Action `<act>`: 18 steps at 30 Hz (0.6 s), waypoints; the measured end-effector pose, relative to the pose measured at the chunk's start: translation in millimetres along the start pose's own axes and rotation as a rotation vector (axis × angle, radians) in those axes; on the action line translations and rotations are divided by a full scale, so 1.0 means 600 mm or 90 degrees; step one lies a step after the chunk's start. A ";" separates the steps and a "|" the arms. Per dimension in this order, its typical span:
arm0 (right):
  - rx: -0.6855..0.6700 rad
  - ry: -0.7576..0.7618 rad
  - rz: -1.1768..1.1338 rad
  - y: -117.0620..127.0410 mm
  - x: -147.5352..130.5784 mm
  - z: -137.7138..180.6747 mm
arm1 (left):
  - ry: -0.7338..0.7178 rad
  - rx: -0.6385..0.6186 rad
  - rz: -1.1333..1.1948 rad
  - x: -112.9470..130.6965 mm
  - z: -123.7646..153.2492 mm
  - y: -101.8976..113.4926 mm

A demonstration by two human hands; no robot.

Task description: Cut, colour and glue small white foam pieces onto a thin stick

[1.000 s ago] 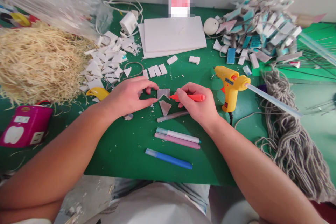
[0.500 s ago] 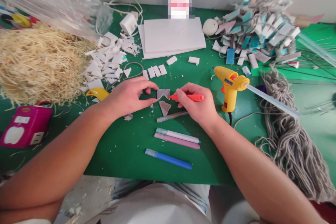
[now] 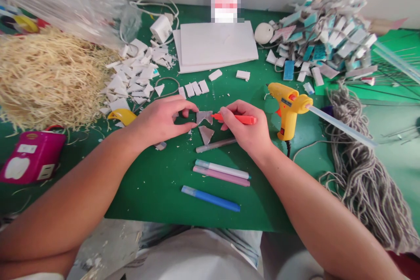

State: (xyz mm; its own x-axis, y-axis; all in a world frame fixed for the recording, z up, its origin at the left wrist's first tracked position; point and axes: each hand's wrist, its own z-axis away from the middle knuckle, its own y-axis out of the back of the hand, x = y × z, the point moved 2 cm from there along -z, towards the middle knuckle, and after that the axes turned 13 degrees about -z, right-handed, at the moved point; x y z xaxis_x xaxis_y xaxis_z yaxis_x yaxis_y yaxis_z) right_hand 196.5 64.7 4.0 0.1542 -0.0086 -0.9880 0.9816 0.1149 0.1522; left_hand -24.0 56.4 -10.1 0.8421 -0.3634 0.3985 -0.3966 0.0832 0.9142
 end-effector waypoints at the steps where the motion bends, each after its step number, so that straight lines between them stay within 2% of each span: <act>1: -0.006 -0.003 -0.002 -0.001 0.000 0.000 | 0.000 -0.002 -0.002 -0.001 0.000 0.000; 18: -0.020 0.009 -0.002 -0.001 0.004 -0.003 | -0.017 0.010 -0.005 -0.001 0.000 0.000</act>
State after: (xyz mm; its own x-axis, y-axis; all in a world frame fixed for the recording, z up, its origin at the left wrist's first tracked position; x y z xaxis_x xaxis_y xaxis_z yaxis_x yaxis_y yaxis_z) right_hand 195.9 66.2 1.4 0.1501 0.0047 -0.9887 0.9779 0.1466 0.1491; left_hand -24.8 56.7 -10.4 0.8354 -0.3887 0.3885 -0.3958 0.0649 0.9161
